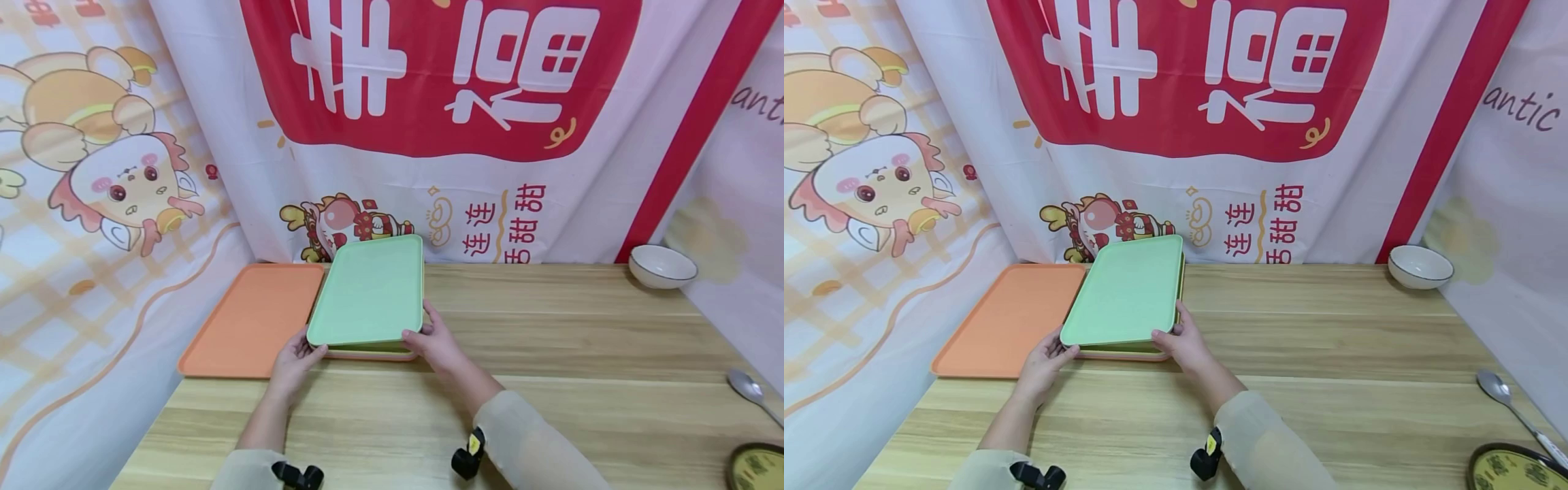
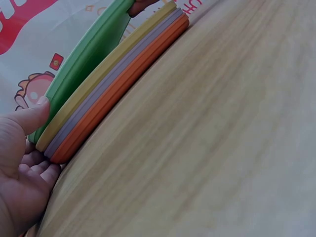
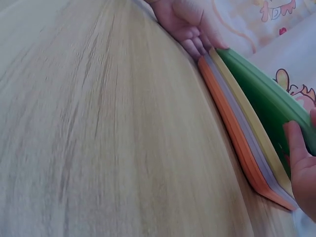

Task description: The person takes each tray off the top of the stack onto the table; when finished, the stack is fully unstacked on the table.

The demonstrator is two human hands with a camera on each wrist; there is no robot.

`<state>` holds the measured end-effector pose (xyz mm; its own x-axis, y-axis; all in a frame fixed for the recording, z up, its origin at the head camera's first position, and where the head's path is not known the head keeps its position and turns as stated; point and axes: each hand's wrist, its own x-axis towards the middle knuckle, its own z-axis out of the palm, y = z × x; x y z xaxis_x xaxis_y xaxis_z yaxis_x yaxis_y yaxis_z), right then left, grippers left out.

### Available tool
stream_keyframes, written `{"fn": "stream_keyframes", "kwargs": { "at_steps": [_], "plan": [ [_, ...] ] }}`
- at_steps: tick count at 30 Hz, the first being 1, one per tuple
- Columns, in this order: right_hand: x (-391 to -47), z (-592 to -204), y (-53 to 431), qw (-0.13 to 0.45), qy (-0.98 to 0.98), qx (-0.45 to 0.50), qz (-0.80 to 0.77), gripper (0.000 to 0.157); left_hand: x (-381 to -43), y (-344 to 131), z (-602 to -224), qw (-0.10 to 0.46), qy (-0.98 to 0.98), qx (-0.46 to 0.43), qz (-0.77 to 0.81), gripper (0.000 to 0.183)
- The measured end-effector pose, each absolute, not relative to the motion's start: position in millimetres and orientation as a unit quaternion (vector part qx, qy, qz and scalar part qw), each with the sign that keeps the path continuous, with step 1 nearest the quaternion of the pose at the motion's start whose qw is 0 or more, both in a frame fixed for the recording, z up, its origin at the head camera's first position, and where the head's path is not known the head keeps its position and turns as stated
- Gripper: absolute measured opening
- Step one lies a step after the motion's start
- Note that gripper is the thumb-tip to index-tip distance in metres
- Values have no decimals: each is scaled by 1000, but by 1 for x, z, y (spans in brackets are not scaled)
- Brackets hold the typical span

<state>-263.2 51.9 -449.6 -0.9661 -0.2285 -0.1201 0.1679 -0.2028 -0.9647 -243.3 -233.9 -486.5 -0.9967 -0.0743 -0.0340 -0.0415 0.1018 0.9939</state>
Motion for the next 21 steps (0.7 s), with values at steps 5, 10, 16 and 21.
{"fn": "stream_keyframes", "kwargs": {
  "at_steps": [5, 10, 16, 21],
  "plan": [
    [-261, -446, 55, 121, 576, -9, -808, 81, -245, -232, -489, 13, -753, 34, -657, 78],
    [-257, -439, 68, 109, 576, -23, -810, 82, -241, -232, -489, 11, -758, 31, -651, 80],
    [-250, -424, 99, 103, 583, -52, -804, 83, -239, -232, -488, 10, -763, 41, -645, 79],
    [-242, -416, 133, 92, 601, -68, -791, 83, -238, -233, -487, 13, -765, 42, -643, 78]
  ]
}}
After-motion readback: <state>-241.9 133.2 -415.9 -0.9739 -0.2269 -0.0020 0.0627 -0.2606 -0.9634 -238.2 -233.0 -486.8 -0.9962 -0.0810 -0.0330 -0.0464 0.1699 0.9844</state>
